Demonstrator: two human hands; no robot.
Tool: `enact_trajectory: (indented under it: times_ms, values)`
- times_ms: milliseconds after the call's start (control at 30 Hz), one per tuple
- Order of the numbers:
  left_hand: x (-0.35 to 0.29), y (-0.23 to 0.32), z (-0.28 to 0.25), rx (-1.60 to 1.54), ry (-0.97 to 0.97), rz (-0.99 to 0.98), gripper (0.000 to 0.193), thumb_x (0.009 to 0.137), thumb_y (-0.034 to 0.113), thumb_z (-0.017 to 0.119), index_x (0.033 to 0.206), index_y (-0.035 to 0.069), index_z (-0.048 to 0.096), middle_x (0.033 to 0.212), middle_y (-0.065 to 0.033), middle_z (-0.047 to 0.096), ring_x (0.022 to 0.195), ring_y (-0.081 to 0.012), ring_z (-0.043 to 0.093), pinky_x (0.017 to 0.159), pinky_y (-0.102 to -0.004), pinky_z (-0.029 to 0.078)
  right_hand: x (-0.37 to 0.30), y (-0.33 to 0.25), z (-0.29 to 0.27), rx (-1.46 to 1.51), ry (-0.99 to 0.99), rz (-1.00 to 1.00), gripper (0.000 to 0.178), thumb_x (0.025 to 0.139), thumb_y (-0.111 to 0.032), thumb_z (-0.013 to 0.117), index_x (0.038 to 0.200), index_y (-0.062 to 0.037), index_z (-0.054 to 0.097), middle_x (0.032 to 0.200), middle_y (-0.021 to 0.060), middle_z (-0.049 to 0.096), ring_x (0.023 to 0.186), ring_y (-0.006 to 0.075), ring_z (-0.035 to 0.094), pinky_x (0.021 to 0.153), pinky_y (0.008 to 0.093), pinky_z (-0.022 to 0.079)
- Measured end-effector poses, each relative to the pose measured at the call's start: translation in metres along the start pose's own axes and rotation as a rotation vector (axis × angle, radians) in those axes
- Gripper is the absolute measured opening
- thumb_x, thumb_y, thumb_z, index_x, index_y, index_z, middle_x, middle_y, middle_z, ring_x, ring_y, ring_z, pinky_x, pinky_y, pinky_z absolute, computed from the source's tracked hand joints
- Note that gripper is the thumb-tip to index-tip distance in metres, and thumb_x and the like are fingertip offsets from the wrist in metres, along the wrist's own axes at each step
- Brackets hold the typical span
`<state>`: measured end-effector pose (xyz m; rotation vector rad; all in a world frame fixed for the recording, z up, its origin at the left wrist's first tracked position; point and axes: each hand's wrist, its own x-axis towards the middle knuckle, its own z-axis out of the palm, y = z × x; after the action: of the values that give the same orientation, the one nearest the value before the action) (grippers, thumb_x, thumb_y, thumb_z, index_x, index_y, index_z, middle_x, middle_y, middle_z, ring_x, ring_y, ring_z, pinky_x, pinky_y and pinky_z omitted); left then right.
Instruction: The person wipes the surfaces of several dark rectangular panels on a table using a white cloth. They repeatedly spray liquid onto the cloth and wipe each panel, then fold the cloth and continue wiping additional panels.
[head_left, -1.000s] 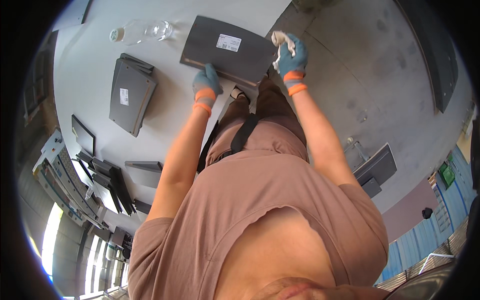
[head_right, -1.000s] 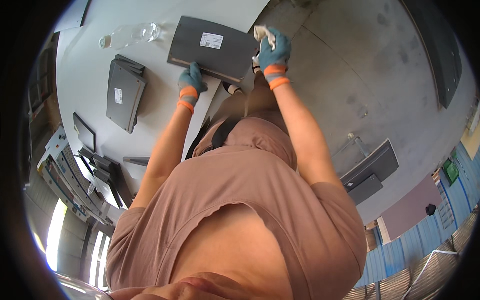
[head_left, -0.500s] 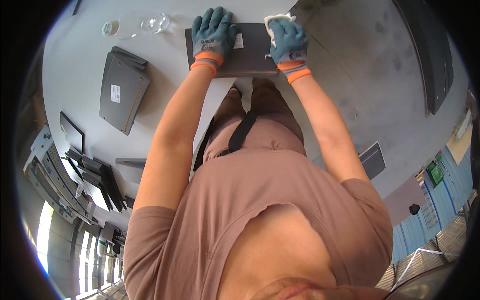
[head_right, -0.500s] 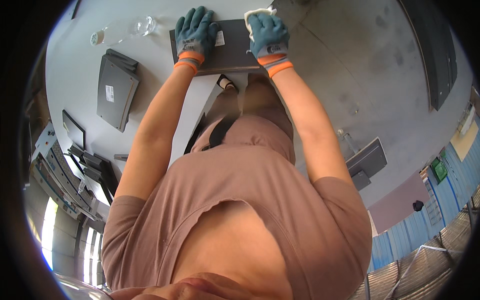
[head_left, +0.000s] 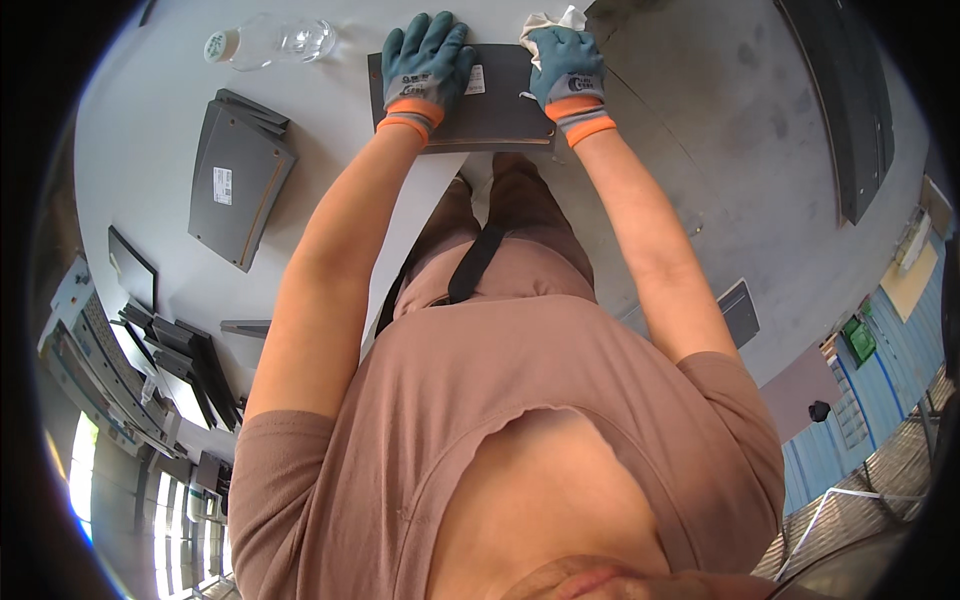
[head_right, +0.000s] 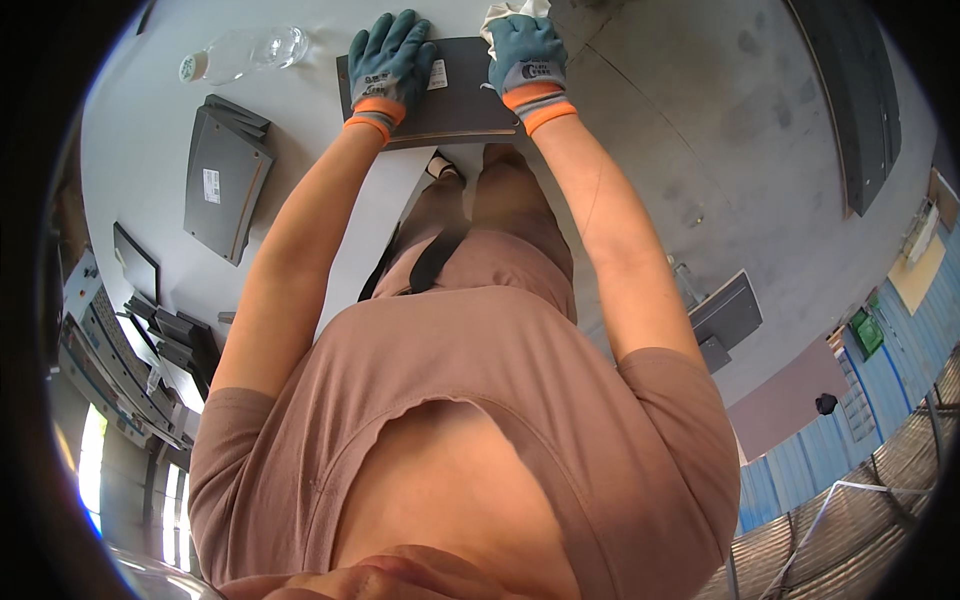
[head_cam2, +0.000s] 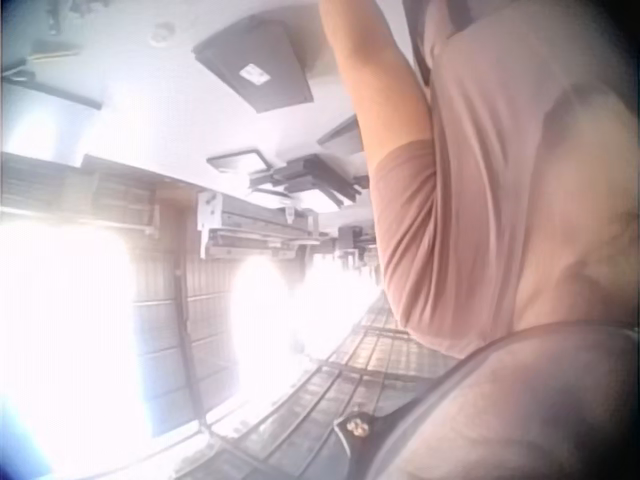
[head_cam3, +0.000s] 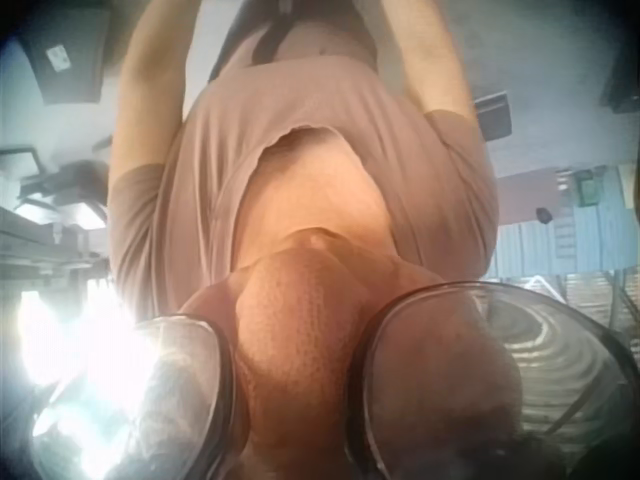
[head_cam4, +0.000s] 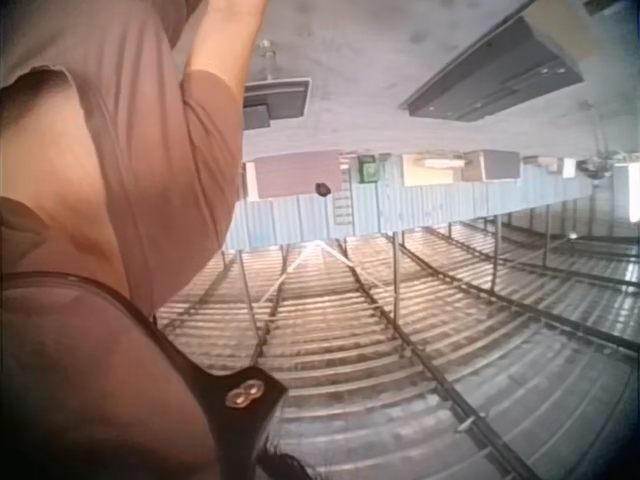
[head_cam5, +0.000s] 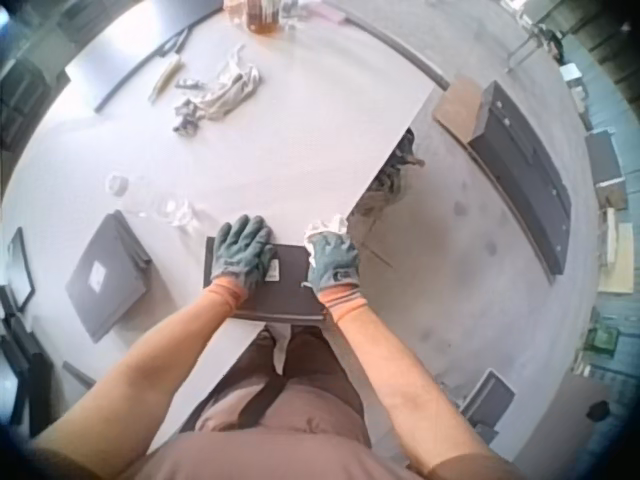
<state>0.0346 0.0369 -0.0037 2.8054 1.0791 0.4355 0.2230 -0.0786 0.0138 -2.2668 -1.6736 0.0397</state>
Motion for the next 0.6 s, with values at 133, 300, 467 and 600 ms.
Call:
enact_trajectory:
  times_ms: [133,300,467,600]
  values:
    - [0.002,0.002,-0.004,-0.049,0.002,-0.025,0.037,0.096,0.037,0.061,0.123,0.016,0.074,0.14,-0.0011,0.062,0.134,-0.0247,0.051,0.115,-0.0479,0.033,-0.045,-0.004,-0.006,0.113,0.025,-0.032,0.027,0.078,-0.008,0.069,0.103,-0.0154,0.072,0.105,0.0083,0.07,0.094,0.0362,0.064,0.08,0.0484,0.054]
    - [-0.003,-0.001,0.001,-0.026,0.041,-0.019,0.037,0.096,0.037,0.061,0.122,0.015,0.074,0.138,-0.0014,0.063,0.133,-0.0246,0.052,0.115,-0.0473,0.033,-0.117,-0.034,-0.031,0.157,-0.103,0.026,0.024,0.078,-0.005,0.068,0.099,-0.0154,0.072,0.1,0.0088,0.07,0.092,0.0372,0.064,0.079,0.0484,0.054]
    - [-0.007,-0.001,0.0,0.02,0.04,-0.014,0.038,0.098,0.038,0.06,0.125,0.016,0.073,0.139,-0.0087,0.064,0.133,-0.0305,0.054,0.115,-0.0494,0.036,-0.057,-0.026,-0.017,0.057,0.023,0.105,0.022,0.081,-0.01,0.068,0.102,-0.0154,0.071,0.106,0.0135,0.067,0.095,0.0383,0.062,0.08,0.0505,0.054]
    - [-0.009,0.003,0.002,-0.067,-0.07,-0.083,0.042,0.104,0.037,0.052,0.133,0.011,0.069,0.151,-0.0119,0.058,0.146,-0.0323,0.046,0.124,-0.0514,0.026,0.01,-0.002,0.015,0.028,0.038,0.147,0.025,0.082,-0.013,0.068,0.106,-0.0158,0.071,0.109,0.0163,0.067,0.102,0.0407,0.063,0.086,0.0517,0.054]
